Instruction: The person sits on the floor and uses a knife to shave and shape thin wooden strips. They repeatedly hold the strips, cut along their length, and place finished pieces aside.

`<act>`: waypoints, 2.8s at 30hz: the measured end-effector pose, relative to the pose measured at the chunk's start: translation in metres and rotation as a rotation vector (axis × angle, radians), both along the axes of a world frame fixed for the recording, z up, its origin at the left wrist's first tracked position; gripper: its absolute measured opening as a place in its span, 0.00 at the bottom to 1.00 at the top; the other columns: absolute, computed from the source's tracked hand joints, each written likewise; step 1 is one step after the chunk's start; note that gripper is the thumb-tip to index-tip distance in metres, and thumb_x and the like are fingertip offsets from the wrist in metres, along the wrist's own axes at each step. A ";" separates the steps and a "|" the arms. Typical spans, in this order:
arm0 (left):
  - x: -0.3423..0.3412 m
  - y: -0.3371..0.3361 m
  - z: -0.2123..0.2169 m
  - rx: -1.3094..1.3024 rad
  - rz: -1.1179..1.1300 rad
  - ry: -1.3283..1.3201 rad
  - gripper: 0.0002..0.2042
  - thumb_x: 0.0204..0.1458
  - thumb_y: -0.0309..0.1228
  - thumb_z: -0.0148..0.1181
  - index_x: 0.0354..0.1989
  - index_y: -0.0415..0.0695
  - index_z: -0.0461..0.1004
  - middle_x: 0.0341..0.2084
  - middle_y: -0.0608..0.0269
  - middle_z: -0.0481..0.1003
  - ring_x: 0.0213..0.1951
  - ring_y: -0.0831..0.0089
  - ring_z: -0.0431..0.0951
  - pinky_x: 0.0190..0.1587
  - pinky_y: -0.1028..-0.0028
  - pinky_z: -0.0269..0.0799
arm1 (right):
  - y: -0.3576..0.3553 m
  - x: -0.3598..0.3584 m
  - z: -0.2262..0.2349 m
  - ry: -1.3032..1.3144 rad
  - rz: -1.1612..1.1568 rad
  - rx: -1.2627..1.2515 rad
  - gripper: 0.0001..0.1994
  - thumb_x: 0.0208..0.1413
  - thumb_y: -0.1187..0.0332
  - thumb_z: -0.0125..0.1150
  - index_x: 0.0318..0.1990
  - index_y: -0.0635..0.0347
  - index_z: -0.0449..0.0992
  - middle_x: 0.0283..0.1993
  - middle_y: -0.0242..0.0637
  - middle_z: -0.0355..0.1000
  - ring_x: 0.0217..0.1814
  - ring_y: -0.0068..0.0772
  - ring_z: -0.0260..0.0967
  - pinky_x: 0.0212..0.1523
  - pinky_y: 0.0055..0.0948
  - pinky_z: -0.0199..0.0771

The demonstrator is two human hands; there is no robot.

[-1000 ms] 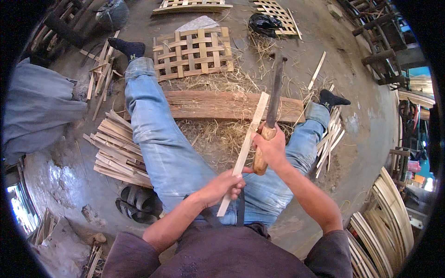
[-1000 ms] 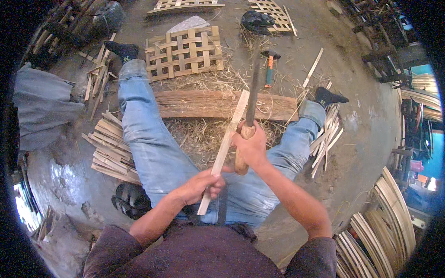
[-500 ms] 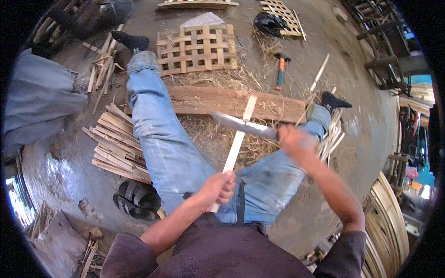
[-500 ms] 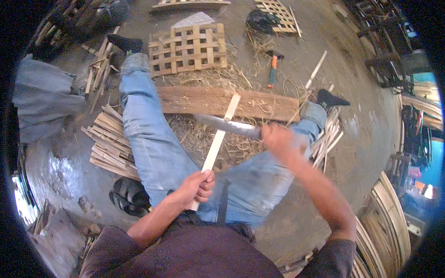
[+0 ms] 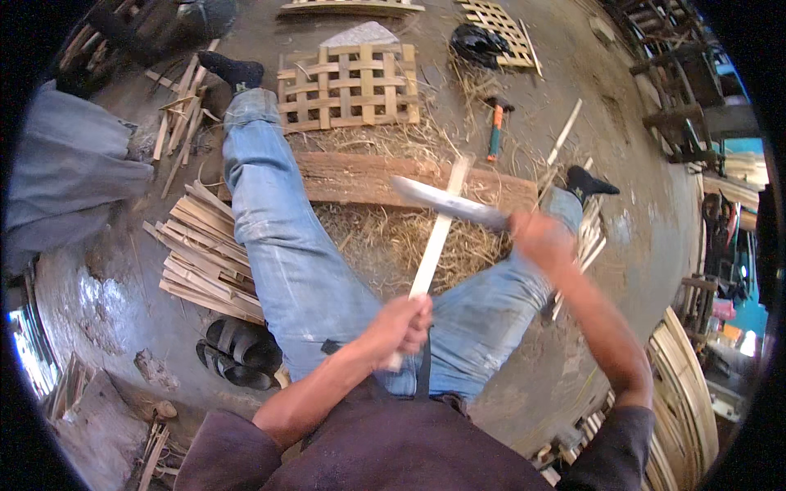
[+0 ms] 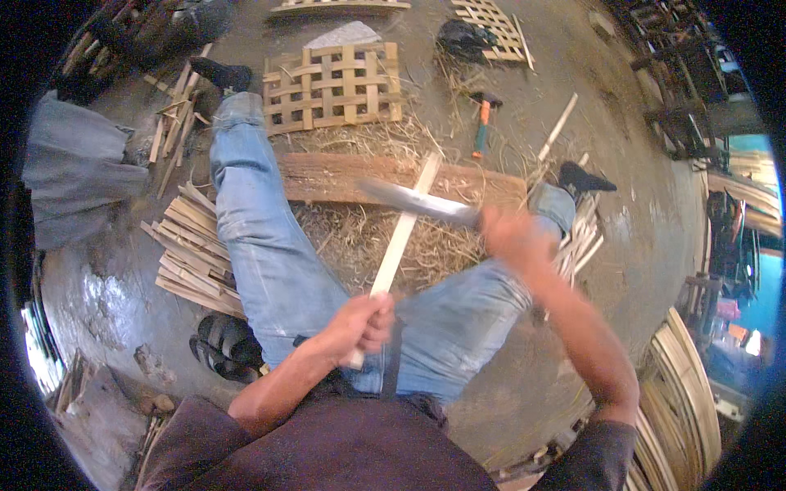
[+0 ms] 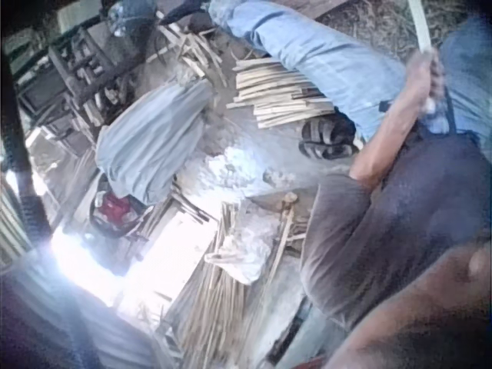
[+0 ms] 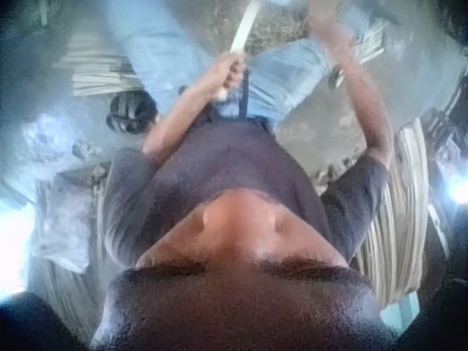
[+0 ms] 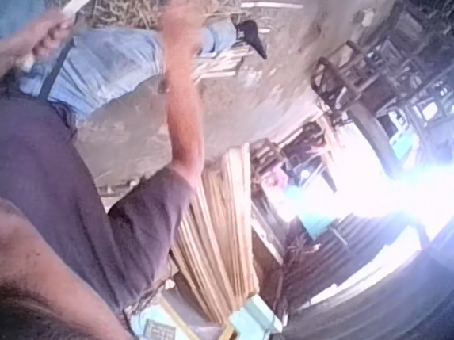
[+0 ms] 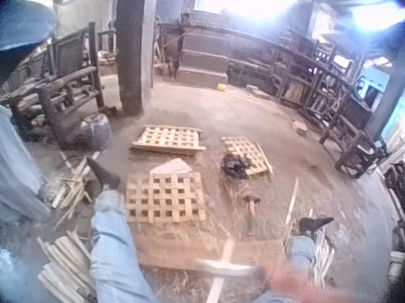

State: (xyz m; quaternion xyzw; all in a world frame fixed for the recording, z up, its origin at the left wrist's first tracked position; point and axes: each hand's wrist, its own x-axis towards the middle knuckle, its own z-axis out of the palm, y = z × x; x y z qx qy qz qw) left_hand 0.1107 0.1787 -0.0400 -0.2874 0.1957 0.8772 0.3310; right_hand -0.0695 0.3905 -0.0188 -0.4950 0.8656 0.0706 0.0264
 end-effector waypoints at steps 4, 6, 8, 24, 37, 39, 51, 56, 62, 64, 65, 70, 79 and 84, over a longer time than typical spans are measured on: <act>-0.012 -0.008 -0.003 0.008 -0.001 0.030 0.12 0.64 0.40 0.42 0.28 0.53 0.58 0.16 0.79 0.51 0.15 0.87 0.47 0.15 0.81 0.40 | -0.001 0.004 0.000 -0.066 -0.051 0.026 0.03 0.46 0.71 0.54 0.28 0.57 0.67 0.23 0.37 0.68 0.25 0.38 0.73 0.24 0.35 0.72; -0.009 -0.004 -0.003 -0.005 -0.017 0.013 0.12 0.64 0.40 0.42 0.28 0.53 0.58 0.16 0.79 0.50 0.15 0.87 0.47 0.14 0.81 0.40 | 0.001 0.004 0.001 -0.059 -0.034 0.047 0.03 0.47 0.72 0.53 0.30 0.60 0.68 0.26 0.40 0.70 0.27 0.42 0.73 0.25 0.37 0.73; -0.001 -0.001 -0.001 0.013 -0.028 0.013 0.13 0.64 0.41 0.42 0.27 0.53 0.57 0.16 0.79 0.50 0.15 0.87 0.46 0.14 0.80 0.39 | 0.032 -0.042 -0.013 0.108 -0.099 0.107 0.06 0.49 0.73 0.53 0.34 0.64 0.70 0.29 0.45 0.74 0.30 0.50 0.75 0.27 0.42 0.74; 0.005 -0.002 -0.004 -0.070 -0.070 0.046 0.13 0.64 0.40 0.42 0.27 0.52 0.57 0.17 0.80 0.50 0.15 0.88 0.47 0.15 0.82 0.39 | -0.002 0.024 -0.011 -0.268 -0.256 0.127 0.04 0.53 0.69 0.50 0.33 0.56 0.70 0.27 0.42 0.74 0.29 0.41 0.76 0.24 0.41 0.75; 0.003 0.011 0.002 -0.010 -0.103 0.022 0.12 0.63 0.40 0.42 0.27 0.52 0.57 0.17 0.78 0.51 0.15 0.87 0.47 0.15 0.82 0.40 | 0.014 -0.003 -0.010 0.012 -0.086 -0.124 0.01 0.47 0.72 0.54 0.27 0.56 0.69 0.20 0.40 0.67 0.21 0.45 0.70 0.22 0.42 0.71; -0.004 0.013 0.002 -0.017 -0.092 0.018 0.13 0.64 0.40 0.42 0.26 0.52 0.56 0.17 0.78 0.50 0.15 0.87 0.47 0.15 0.82 0.39 | 0.001 0.004 -0.012 -0.053 -0.199 -0.187 0.01 0.47 0.70 0.54 0.27 0.54 0.70 0.19 0.37 0.67 0.20 0.42 0.69 0.21 0.41 0.70; 0.004 0.009 0.004 0.042 -0.102 0.020 0.13 0.65 0.41 0.41 0.27 0.53 0.56 0.16 0.79 0.50 0.15 0.87 0.47 0.14 0.82 0.40 | 0.021 -0.009 0.006 -0.114 -0.079 0.179 0.04 0.51 0.69 0.51 0.32 0.58 0.69 0.29 0.44 0.74 0.34 0.44 0.76 0.32 0.42 0.76; -0.004 0.015 0.005 -0.001 -0.102 0.008 0.13 0.65 0.41 0.40 0.27 0.52 0.57 0.16 0.79 0.52 0.14 0.87 0.48 0.14 0.82 0.41 | 0.003 0.006 0.000 -0.170 -0.087 0.041 0.05 0.48 0.67 0.54 0.31 0.57 0.69 0.28 0.42 0.73 0.29 0.45 0.74 0.27 0.39 0.74; -0.018 0.017 0.000 -0.043 -0.104 0.054 0.13 0.64 0.41 0.41 0.27 0.52 0.57 0.17 0.78 0.52 0.15 0.87 0.49 0.14 0.82 0.40 | 0.017 -0.017 0.008 -0.094 -0.249 0.032 0.03 0.45 0.71 0.57 0.28 0.57 0.70 0.30 0.43 0.74 0.33 0.44 0.75 0.31 0.40 0.74; -0.005 0.020 0.000 -0.017 -0.081 0.036 0.13 0.64 0.41 0.42 0.26 0.52 0.57 0.17 0.78 0.52 0.15 0.88 0.49 0.14 0.82 0.40 | -0.004 0.004 0.007 -0.175 -0.116 -0.013 0.03 0.45 0.71 0.57 0.29 0.58 0.71 0.30 0.43 0.75 0.33 0.47 0.74 0.32 0.43 0.74; -0.006 0.018 -0.001 0.001 -0.066 0.043 0.13 0.64 0.41 0.42 0.27 0.52 0.57 0.17 0.78 0.52 0.15 0.88 0.49 0.14 0.82 0.40 | 0.004 -0.007 0.000 -0.149 -0.029 -0.034 0.03 0.46 0.71 0.56 0.29 0.58 0.70 0.29 0.44 0.74 0.32 0.49 0.74 0.32 0.44 0.74; 0.020 0.005 0.001 0.034 -0.084 -0.046 0.14 0.64 0.41 0.43 0.26 0.52 0.57 0.17 0.78 0.52 0.15 0.87 0.48 0.14 0.82 0.40 | 0.105 -0.129 0.031 0.218 -0.632 0.006 0.05 0.50 0.72 0.55 0.35 0.61 0.71 0.29 0.51 0.74 0.32 0.57 0.74 0.31 0.49 0.74; 0.019 0.003 -0.005 -0.026 -0.098 0.021 0.13 0.65 0.41 0.42 0.27 0.52 0.57 0.17 0.78 0.51 0.15 0.87 0.47 0.14 0.82 0.40 | 0.031 -0.005 -0.005 -0.194 -0.064 0.126 0.03 0.45 0.72 0.56 0.29 0.56 0.72 0.24 0.41 0.71 0.26 0.46 0.73 0.27 0.42 0.74; 0.001 0.011 0.009 0.013 -0.101 0.095 0.13 0.64 0.41 0.42 0.27 0.52 0.57 0.17 0.79 0.51 0.16 0.88 0.48 0.15 0.83 0.41 | 0.022 -0.008 0.000 0.011 -0.156 -0.097 0.04 0.41 0.70 0.57 0.25 0.54 0.69 0.22 0.35 0.67 0.21 0.35 0.69 0.21 0.33 0.70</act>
